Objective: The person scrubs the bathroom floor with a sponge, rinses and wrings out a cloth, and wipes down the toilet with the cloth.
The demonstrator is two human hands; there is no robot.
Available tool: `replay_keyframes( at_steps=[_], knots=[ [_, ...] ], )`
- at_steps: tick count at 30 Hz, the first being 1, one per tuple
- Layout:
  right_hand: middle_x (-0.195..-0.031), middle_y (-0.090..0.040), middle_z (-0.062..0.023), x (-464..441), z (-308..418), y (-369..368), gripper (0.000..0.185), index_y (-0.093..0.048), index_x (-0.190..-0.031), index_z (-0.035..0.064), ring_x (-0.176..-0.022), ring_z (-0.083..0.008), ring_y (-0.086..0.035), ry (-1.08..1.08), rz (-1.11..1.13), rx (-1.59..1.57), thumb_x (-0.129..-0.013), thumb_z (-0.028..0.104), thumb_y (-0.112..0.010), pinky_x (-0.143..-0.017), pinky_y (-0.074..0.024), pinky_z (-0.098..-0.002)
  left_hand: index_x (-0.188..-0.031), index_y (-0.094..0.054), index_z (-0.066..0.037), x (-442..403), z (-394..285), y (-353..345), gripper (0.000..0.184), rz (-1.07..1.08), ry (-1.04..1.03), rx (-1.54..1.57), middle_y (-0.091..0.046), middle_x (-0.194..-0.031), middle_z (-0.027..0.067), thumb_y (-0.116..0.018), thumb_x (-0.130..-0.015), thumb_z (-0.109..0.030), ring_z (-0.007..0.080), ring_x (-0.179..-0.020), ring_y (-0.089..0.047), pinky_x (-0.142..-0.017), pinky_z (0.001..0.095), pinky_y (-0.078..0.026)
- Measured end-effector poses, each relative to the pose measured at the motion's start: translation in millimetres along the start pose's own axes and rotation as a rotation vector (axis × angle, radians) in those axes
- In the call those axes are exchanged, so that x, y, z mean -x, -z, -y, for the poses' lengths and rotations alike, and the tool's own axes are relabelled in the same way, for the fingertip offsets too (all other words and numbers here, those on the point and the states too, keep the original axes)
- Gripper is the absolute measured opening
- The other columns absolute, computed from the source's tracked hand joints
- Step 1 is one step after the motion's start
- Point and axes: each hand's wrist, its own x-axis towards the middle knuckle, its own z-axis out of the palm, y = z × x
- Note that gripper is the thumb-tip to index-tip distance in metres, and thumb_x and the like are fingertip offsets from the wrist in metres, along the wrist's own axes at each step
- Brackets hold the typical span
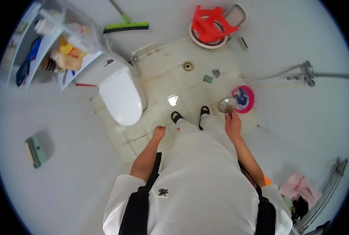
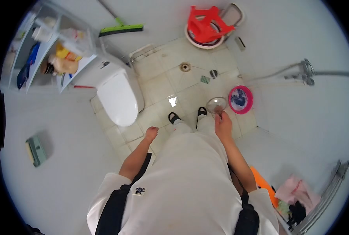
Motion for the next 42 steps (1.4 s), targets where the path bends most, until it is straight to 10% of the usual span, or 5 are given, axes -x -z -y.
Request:
replay_keyframes(
  at_steps=[9,25,35,39,42],
  knots=[
    [-0.087,-0.067,-0.0193,-20,-39,1,0.021,-0.063,-0.096,-0.0004,-0.080,-0.0360,-0.066,-0.050,-0.083,-0.107,-0.092,0.020,-0.065,-0.070,-0.0514,-0.0416,-0.127,-0.060,-0.005,77,-191,-25,0.041,0.233,-0.240,0.204,-0.069,-0.107,0.0048,-0.064,-0.094,-0.030,0.0147,-0.092,-0.065,-0.082,0.0304,-0.049],
    [-0.074,-0.069,-0.0040,-53,-192,126,0.027,-0.067,-0.089,0.0018,-0.070,-0.0090,-0.063,-0.740,-0.408,-0.877,-0.093,0.028,-0.070,-0.064,-0.0500,-0.0285,-0.145,-0.036,-0.002,191,-423,-344,0.061,0.798,-0.687,-0.034,-0.058,-0.131,0.0164,-0.060,-0.089,-0.002,0.0264,-0.121,-0.058,-0.101,0.0373,-0.046],
    [-0.098,-0.073,-0.0156,-78,-282,123,0.037,-0.065,-0.116,-0.0006,-0.088,-0.0245,-0.071,-0.520,-0.161,-0.635,-0.093,0.028,-0.068,-0.076,-0.0552,-0.0337,-0.098,-0.064,0.000,123,-431,-412,0.023,0.354,-0.442,-0.237,-0.067,-0.074,0.0051,-0.065,-0.092,-0.022,0.0168,-0.070,-0.065,-0.063,0.0314,-0.050],
    [-0.105,-0.071,-0.0137,-74,-345,99,0.036,-0.063,-0.122,0.0004,-0.093,-0.0182,-0.068,-0.784,-0.015,-0.517,-0.095,0.024,-0.066,-0.083,-0.0533,-0.0304,-0.066,-0.049,-0.012,31,-425,-433,0.037,0.387,0.108,0.271,-0.048,-0.057,0.0009,-0.065,-0.094,-0.030,0.0127,-0.049,-0.046,-0.048,0.0284,-0.038],
    [-0.104,-0.071,-0.0138,-57,-414,70,0.035,-0.064,-0.120,0.0006,-0.090,-0.0190,-0.068,-0.901,0.151,-0.343,-0.096,0.026,-0.064,-0.083,-0.0534,-0.0317,-0.064,-0.051,-0.011,-75,-406,-455,0.039,0.310,0.121,0.356,-0.046,-0.051,0.0025,-0.067,-0.092,-0.035,0.0149,-0.043,-0.045,-0.043,0.0316,-0.035]
  ],
)
